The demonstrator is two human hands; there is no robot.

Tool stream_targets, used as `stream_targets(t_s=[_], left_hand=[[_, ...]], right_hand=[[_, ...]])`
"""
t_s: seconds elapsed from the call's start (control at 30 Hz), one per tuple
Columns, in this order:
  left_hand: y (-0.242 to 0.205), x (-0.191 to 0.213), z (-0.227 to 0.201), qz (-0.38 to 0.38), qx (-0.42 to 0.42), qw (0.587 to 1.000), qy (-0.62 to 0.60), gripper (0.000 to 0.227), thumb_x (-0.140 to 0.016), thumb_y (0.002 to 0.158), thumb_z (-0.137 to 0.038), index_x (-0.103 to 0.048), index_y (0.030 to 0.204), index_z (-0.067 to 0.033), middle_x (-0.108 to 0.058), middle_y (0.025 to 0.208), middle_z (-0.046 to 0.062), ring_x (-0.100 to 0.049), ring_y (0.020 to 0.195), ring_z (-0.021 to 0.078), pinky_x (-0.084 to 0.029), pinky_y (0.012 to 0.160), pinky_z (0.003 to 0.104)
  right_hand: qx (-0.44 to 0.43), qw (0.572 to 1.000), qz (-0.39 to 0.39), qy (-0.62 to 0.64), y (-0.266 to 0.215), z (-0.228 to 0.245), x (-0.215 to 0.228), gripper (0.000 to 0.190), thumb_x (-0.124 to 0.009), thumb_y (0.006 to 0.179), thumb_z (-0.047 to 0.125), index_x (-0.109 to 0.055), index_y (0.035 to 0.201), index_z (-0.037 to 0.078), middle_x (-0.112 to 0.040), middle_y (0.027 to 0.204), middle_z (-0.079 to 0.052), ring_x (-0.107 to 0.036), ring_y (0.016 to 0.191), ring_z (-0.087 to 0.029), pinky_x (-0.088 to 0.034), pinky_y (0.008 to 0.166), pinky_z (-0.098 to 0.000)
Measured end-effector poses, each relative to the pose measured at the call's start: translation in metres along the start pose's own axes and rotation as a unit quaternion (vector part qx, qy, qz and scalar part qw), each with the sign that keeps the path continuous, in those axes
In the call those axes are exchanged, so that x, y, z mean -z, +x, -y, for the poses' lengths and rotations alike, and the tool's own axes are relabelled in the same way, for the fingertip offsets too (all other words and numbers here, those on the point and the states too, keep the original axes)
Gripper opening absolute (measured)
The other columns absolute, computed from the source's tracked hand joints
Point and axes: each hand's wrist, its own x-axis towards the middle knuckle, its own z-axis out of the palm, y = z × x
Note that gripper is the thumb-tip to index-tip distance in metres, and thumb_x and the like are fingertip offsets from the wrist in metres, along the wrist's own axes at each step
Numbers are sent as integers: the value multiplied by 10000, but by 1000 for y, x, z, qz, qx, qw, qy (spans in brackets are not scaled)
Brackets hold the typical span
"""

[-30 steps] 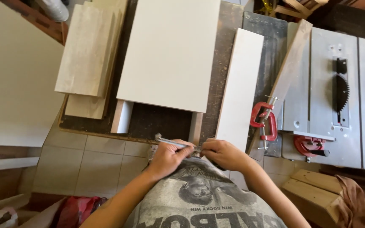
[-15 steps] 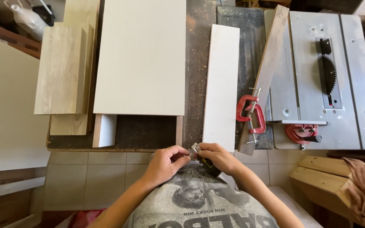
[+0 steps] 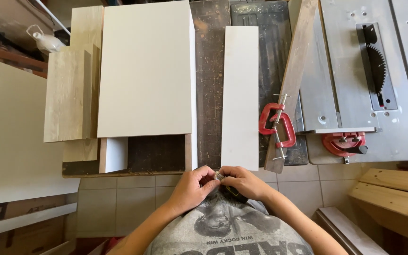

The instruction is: Measuring and marking wooden boards using a tape measure on a table saw workbench to prepare for cutting.

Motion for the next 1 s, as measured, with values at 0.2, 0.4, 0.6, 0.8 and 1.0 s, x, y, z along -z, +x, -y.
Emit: stream_targets(t_s=[0.2,0.4,0.6,0.8,1.0], left_hand=[[14,-18,-27,46,45,997,29,158,-766,947,-315,-788,1000,-168,-838,950,-23,-766,797,120,-602,718,278],[68,-46,-21,-3,19,988,155,371,-727,977,-347,-651,1180,-46,-700,1093,90,-674,870,191,-602,798,309],[156,-84,-37,-51,117,948,291,1047,-728,843,-689,-249,1563,-98,-185,1695,245,-255,1522,472,-574,1019,545],[207,-112,-44,-2,218,905,365,1278,-634,846,-802,56,1712,-165,202,1772,157,170,1602,488,-184,1198,768],[222,-125,-33,-37,234,896,375,1278,-770,848,-622,55,1714,-171,209,1762,172,194,1586,495,-234,1176,779]], right_hand=[[6,999,18,43,-9,-19,21,239,-553,908,246,-721,991,97,-715,951,-50,-619,878,-164,-467,829,-324],[-73,961,-23,265,-29,-55,45,240,-625,954,109,-666,1179,38,-735,967,-146,-671,806,-226,-521,704,-335],[-111,943,-97,297,-59,-77,70,289,-642,969,172,-668,1233,56,-722,1026,-160,-661,869,-248,-499,776,-346],[-102,932,-129,324,-83,-107,82,313,-633,973,182,-684,1248,43,-711,1041,-185,-678,909,-281,-502,744,-357],[-118,918,-157,344,-99,-124,91,282,-628,996,180,-694,1226,31,-705,1023,-187,-673,882,-275,-480,700,-350]])
